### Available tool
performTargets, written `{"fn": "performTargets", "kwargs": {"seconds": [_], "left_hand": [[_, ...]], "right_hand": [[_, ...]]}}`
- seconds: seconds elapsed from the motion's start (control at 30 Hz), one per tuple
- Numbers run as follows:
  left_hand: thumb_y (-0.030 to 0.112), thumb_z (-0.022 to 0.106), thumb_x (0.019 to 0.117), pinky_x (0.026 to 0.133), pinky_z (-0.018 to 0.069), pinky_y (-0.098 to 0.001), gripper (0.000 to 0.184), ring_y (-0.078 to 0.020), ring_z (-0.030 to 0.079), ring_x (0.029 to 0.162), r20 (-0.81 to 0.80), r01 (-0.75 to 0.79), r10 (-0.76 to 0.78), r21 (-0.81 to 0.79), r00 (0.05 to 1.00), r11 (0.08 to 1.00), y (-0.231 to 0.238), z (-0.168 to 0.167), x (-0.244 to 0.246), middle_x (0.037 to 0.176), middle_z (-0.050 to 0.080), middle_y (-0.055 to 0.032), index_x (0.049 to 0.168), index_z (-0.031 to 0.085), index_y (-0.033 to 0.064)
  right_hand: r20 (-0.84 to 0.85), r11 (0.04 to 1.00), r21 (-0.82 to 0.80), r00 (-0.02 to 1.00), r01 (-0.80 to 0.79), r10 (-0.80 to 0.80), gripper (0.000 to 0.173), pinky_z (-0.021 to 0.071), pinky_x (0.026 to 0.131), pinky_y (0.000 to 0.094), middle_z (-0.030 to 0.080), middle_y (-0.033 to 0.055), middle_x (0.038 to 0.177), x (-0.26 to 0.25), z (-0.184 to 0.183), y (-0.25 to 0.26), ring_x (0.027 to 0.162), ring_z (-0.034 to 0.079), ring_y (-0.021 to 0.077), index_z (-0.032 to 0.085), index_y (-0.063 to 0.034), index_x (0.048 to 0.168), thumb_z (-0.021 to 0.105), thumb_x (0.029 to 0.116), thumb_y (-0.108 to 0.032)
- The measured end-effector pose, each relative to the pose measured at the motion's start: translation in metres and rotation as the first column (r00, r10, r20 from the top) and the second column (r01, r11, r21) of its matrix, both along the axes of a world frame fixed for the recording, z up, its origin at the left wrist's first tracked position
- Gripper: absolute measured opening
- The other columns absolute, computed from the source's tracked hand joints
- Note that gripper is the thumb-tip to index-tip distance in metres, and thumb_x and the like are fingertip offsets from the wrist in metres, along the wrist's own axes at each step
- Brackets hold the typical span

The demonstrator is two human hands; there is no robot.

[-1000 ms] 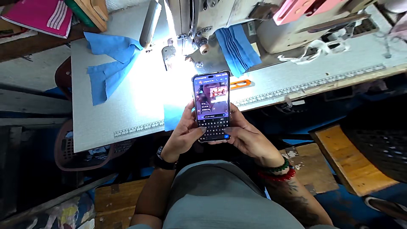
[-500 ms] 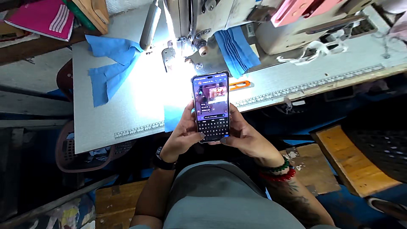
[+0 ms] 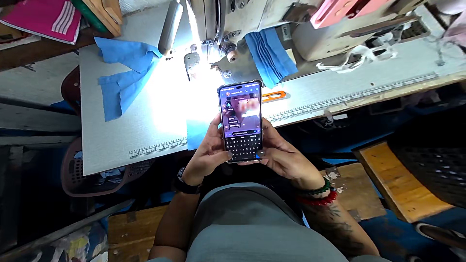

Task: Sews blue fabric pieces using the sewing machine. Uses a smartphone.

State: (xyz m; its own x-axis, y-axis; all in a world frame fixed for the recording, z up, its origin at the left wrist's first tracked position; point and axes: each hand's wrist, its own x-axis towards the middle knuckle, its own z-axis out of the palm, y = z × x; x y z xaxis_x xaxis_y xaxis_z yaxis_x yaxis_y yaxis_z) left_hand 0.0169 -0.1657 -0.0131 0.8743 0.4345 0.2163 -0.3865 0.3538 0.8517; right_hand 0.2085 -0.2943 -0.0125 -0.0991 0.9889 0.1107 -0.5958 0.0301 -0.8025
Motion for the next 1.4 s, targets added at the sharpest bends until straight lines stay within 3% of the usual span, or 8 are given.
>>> {"fn": "performTargets", "kwargs": {"seconds": [0.07,0.23,0.47,0.63,0.93,1.03,1.3,1.4], "left_hand": [[-0.011,0.052,0.0878,0.101,0.0547,-0.0411,0.09,-0.0185,0.064,0.119,0.006,-0.003,0.003,-0.003,1.0,1.0,-0.0002,-0.0002,0.0001,0.142,0.056,-0.0062,0.162,0.016,0.0264],[-0.01,0.053,0.0888,0.101,0.055,-0.0419,0.09,-0.0189,0.064,0.119,-0.005,0.003,-0.003,-0.023,1.0,1.0,-0.0003,-0.0005,-0.0009,0.144,0.055,-0.0053,0.162,0.016,0.0287],[-0.01,0.051,0.0886,0.1,0.0557,-0.0415,0.09,-0.0189,0.065,0.117,-0.012,0.015,-0.016,-0.026,1.0,1.0,-0.0001,-0.0003,-0.0016,0.141,0.057,-0.0069,0.162,0.014,0.0263],[-0.011,0.052,0.0877,0.1,0.0554,-0.0407,0.092,-0.0175,0.065,0.119,-0.012,0.019,-0.019,0.001,1.0,1.0,0.0,0.0023,-0.0022,0.143,0.056,-0.0045,0.162,0.013,0.0263],[-0.008,0.054,0.0881,0.099,0.0563,-0.0404,0.092,-0.0184,0.065,0.119,-0.003,0.021,-0.02,0.003,1.0,1.0,0.0002,-0.0005,-0.0027,0.145,0.054,-0.0056,0.162,0.013,0.0277],[-0.006,0.055,0.0889,0.098,0.0566,-0.0408,0.092,-0.0186,0.065,0.118,0.001,0.028,-0.028,0.008,1.0,1.0,0.001,-0.0017,-0.0024,0.145,0.054,-0.0058,0.162,0.012,0.0279],[-0.007,0.055,0.0884,0.1,0.0551,-0.0398,0.089,-0.0169,0.065,0.117,-0.013,-0.007,0.007,-0.001,1.0,1.0,-0.0004,-0.0023,-0.0013,0.139,0.058,-0.0045,0.161,0.015,0.0257],[-0.009,0.051,0.0923,0.101,0.0546,-0.0413,0.084,-0.0185,0.064,0.119,-0.036,-0.048,0.049,0.014,0.998,0.999,-0.0027,0.0004,0.0005,0.141,0.057,-0.0065,0.162,0.016,0.0236]], "right_hand": [[0.025,1.0,-0.006,1.0,0.004,-0.004,0.068,0.0604,0.096,0.0471,0.056,0.0082,0.144,-0.0003,-0.0004,0.0006,0.122,0.065,0.0271,0.026,-0.031,0.159,0.042,0.1002,0.0],[0.073,1.0,-0.017,0.997,0.012,-0.011,0.074,0.0607,0.096,0.0468,0.056,0.008,0.144,-0.0003,-0.0005,0.0003,0.121,0.066,0.027,0.023,-0.0306,0.159,0.042,0.0968,0.004],[0.033,1.0,-0.012,0.999,0.002,-0.002,0.07,0.0603,0.097,0.0471,0.056,0.0078,0.144,-0.0005,-0.0008,0.0008,0.122,0.065,0.0267,0.027,-0.0309,0.158,0.045,0.0985,0.0],[0.014,0.999,-0.032,1.0,-0.004,0.005,0.065,0.0604,0.096,0.0462,0.057,0.0082,0.143,-0.0009,0.0012,0.0017,0.121,0.066,0.0263,0.027,-0.03,0.158,0.037,0.101,0.0],[0.03,1.0,0.01,1.0,-0.004,0.004,0.072,0.0602,0.097,0.0462,0.055,0.0085,0.145,-0.0006,-0.0007,0.0005,0.124,0.064,0.0271,0.027,-0.0301,0.159,0.052,0.0982,-0.002],[0.045,1.0,0.006,0.999,-0.005,0.005,0.077,0.0599,0.097,0.0464,0.056,0.0077,0.145,-0.0005,-0.0007,-0.0002,0.124,0.064,0.0268,0.025,-0.0301,0.159,0.052,0.0949,0.001],[0.043,1.0,-0.008,0.999,-0.002,0.002,0.07,0.0606,0.096,0.0454,0.057,0.0073,0.143,-0.0008,-0.0019,0.001,0.12,0.066,0.0258,0.026,-0.0322,0.159,0.041,0.1002,0.001],[0.063,1.0,0.002,0.998,-0.002,0.002,0.07,0.0604,0.097,0.0453,0.057,0.0074,0.144,-0.0007,-0.0008,0.0013,0.121,0.066,0.0263,0.026,-0.0321,0.158,0.047,0.0998,-0.001]]}}
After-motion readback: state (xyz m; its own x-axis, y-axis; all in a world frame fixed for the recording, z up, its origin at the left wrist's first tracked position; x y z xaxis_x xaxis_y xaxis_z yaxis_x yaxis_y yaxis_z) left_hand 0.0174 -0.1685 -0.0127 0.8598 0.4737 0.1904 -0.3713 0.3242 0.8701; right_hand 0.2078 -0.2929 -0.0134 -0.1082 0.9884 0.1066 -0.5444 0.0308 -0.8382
